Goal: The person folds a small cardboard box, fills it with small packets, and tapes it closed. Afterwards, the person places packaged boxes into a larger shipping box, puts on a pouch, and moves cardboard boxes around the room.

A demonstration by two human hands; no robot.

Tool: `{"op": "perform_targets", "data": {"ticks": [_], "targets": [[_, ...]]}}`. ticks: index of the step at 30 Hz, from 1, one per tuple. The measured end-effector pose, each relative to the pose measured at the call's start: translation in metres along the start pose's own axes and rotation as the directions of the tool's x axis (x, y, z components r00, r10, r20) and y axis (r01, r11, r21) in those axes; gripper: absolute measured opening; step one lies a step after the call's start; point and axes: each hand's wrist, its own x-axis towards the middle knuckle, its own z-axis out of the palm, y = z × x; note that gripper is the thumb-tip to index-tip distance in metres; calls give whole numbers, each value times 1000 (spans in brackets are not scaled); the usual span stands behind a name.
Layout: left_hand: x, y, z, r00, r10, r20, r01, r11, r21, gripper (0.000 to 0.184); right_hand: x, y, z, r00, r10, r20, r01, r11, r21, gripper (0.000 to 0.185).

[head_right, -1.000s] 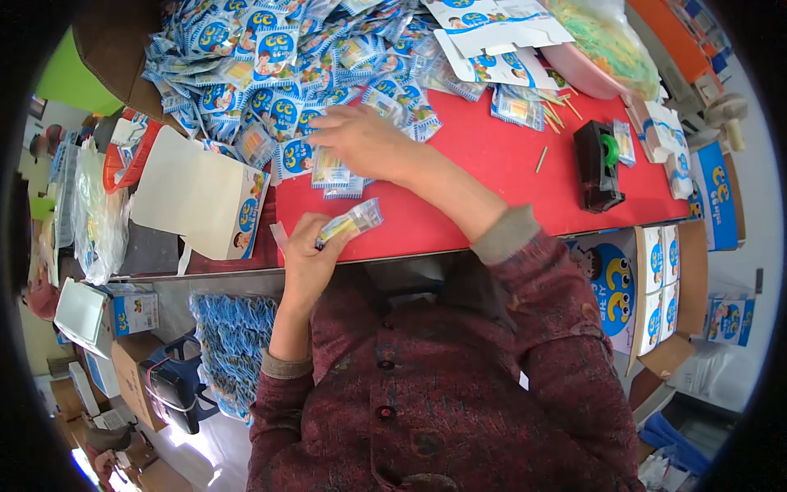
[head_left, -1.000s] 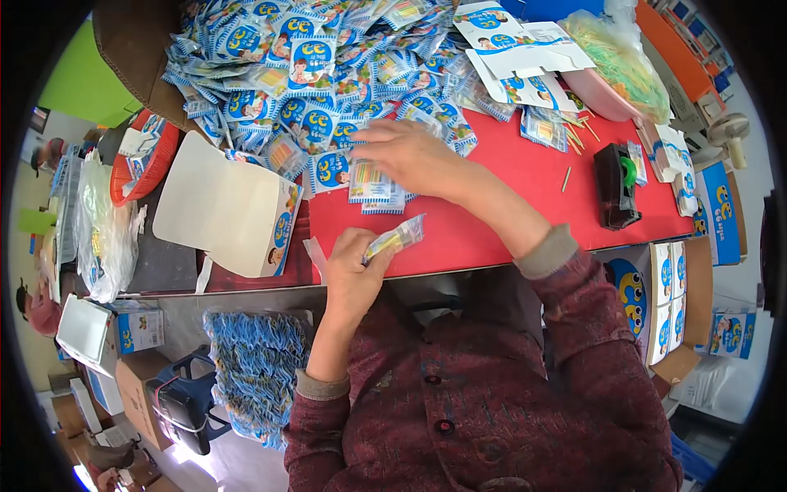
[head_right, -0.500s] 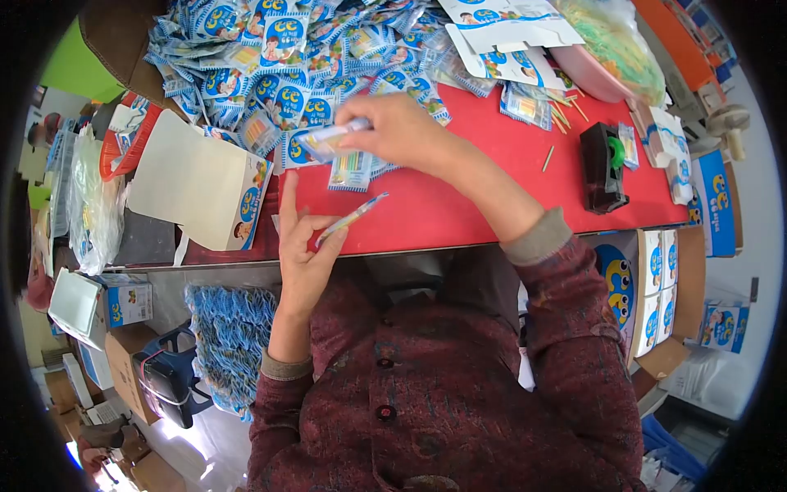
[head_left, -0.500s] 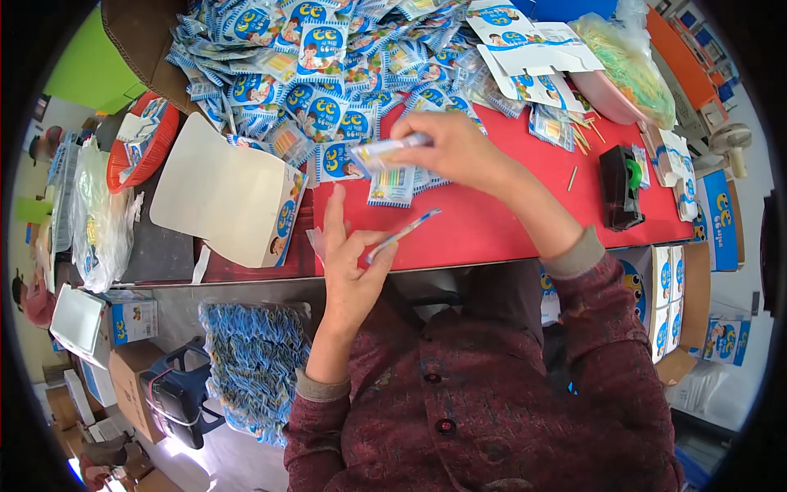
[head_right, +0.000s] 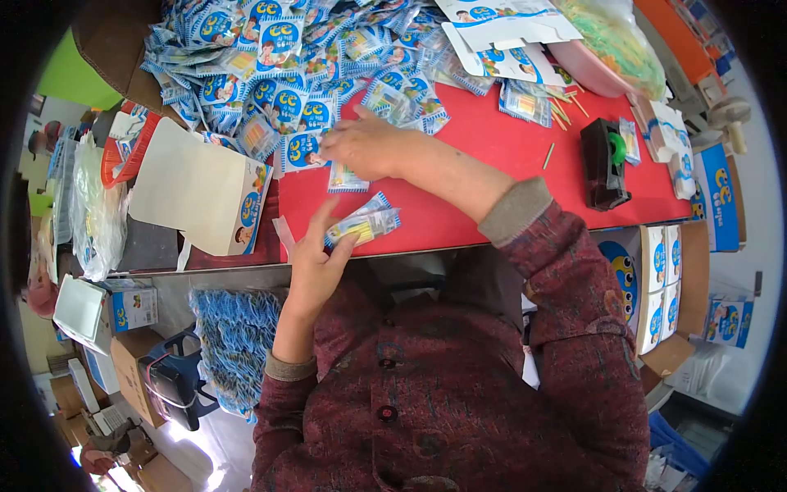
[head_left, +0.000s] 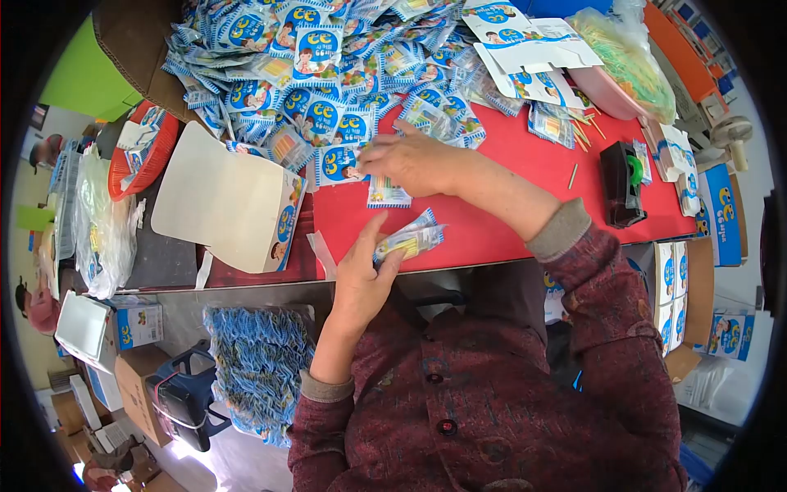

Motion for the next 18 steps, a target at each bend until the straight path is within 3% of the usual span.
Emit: {"op": "perform_targets", "data": {"ticks": [1, 3, 4, 6, 7, 9, 10, 12, 13, 14, 16, 18], "targets": [[0, -4, -1, 1000, -1, 0, 1, 1000, 1, 31, 2, 3, -1, 1000, 0, 0, 0, 1000, 2, 33], [1, -16, -2, 989, 144, 19, -145, 983, 111, 28, 8, 10, -7, 985, 67, 160, -53, 994, -92, 30], [0, -15, -3, 990, 143, 20, -144, 983, 113, 28, 11, 7, -17, 985, 67, 158, -54, 995, -90, 30], [1, -12, -5, 994, 74, 75, -80, 993, 81, 24, 15, 6, -33, 912, 137, 387, -105, 989, -105, 27], [1, -13, -5, 994, 78, 78, -85, 993, 81, 24, 12, 9, -34, 912, 142, 385, -108, 988, -107, 27], [0, -15, -4, 985, 170, 24, -169, 984, -54, 19, 4, 10, -40, 980, 55, 192, -86, 984, 158, 23], [-2, -12, -4, 985, 169, 25, -167, 984, -56, 19, -2, 8, -45, 979, 56, 194, -87, 983, 159, 23], [-5, -5, -4, 987, 161, -20, -162, 986, -42, 19, -19, -4, -56, 953, 290, -86, -234, 887, 398, 19], [-5, -4, -4, 987, 162, -17, -163, 986, -43, 19, -26, -8, -54, 942, 216, -256, -119, 931, 346, 20], [-2, -4, -4, 954, 297, -50, -290, 950, 113, 20, -34, -14, -47, 941, 217, -258, -121, 932, 343, 20], [0, -5, -3, 900, 431, -58, -402, 876, 267, 22, -50, -31, -33, 952, 160, -261, -20, 884, 468, 20], [0, -11, 0, 935, 353, -34, -351, 934, 67, 25, -62, -48, -32, 996, 82, -42, -49, 858, 511, 19]]}}
